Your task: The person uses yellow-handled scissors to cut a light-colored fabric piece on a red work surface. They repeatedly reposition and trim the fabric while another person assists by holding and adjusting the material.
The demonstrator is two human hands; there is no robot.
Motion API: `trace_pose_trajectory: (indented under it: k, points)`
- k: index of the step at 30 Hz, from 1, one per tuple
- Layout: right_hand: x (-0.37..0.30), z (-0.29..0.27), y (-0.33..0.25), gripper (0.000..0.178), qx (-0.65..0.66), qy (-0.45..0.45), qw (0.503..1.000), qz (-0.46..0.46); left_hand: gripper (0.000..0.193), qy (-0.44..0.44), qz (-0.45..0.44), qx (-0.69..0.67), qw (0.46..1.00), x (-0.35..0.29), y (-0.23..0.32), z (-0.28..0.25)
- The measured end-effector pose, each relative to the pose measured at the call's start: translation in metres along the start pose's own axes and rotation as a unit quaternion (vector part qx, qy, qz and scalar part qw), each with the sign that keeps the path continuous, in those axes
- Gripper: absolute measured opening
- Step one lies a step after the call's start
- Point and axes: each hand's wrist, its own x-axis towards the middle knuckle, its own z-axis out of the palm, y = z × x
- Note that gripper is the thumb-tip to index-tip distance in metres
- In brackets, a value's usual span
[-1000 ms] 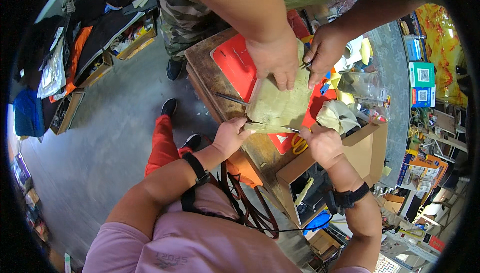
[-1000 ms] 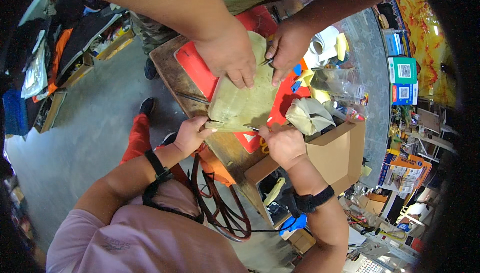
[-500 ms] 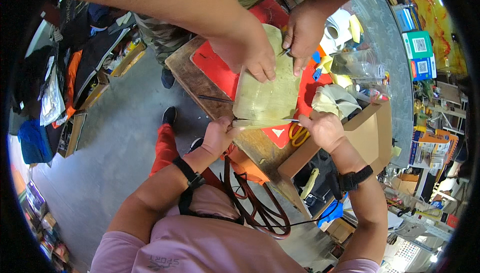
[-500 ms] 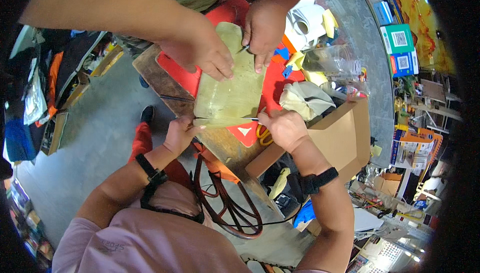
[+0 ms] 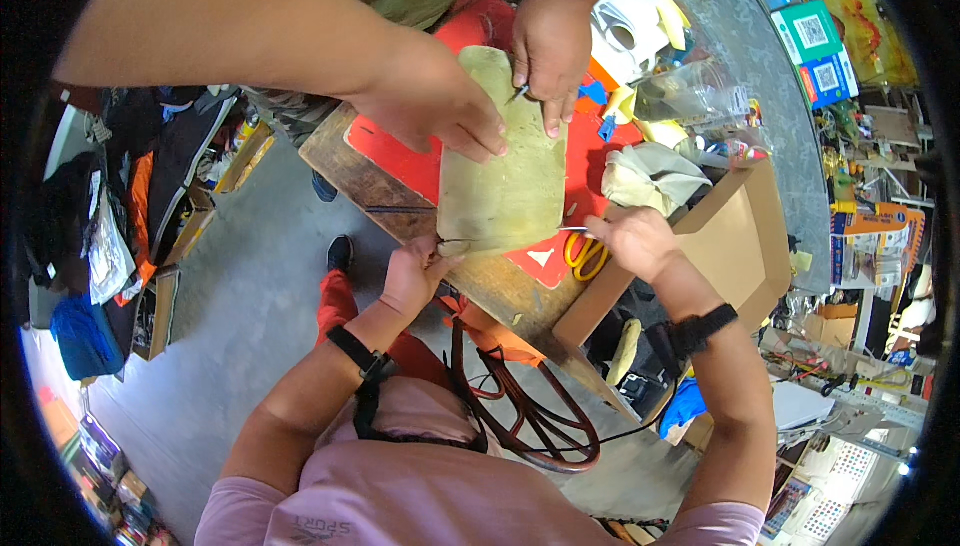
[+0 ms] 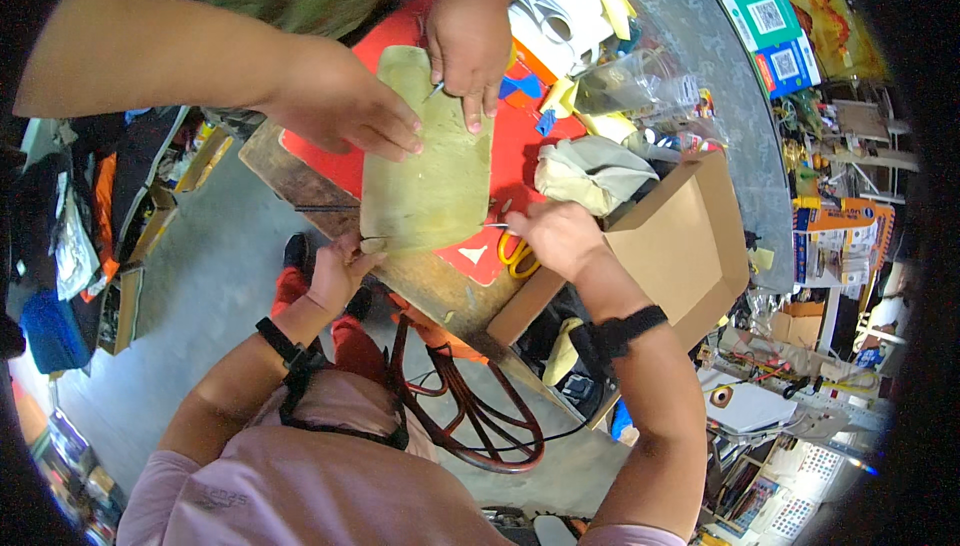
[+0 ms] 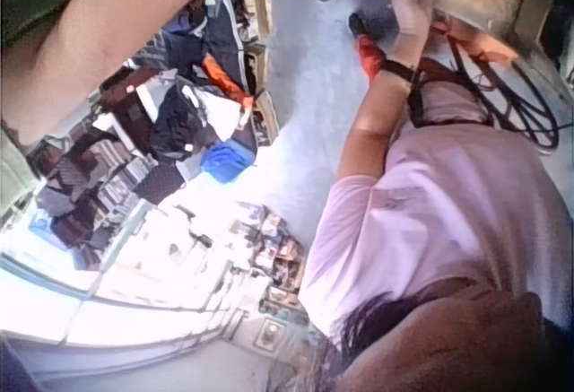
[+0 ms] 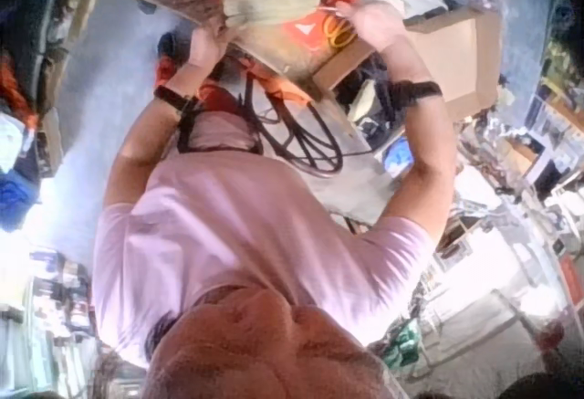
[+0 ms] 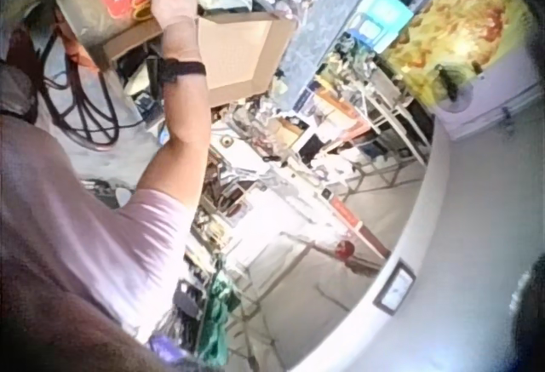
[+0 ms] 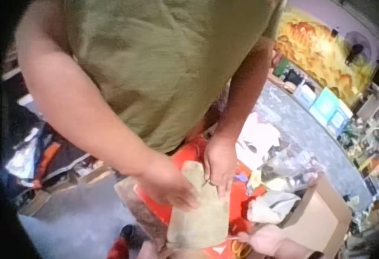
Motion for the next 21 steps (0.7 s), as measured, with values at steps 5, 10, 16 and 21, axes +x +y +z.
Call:
trace_pose_trajectory:
  k: [5,10,16,21]
  points:
    - [0.001,0.022,0.006,0.013,-0.036,-0.014,0.999,0.015,0.026,0.002,-0.005,0.071,0.997,0.003,0.017,-0.007]
    - [-0.040,0.038,0.019,0.012,0.021,-0.003,0.995,0.092,0.018,-0.054,-0.046,-0.038,0.997,-0.012,0.006,-0.013]
    - [-0.052,0.004,-0.030,0.017,0.118,0.052,0.986,0.105,0.023,-0.208,-0.097,0.084,0.970,-0.034,0.023,-0.049]
    - [-0.009,-0.040,-0.078,0.008,0.051,0.098,0.993,0.039,0.048,-0.258,-0.137,0.185,0.938,-0.036,-0.013,-0.068]
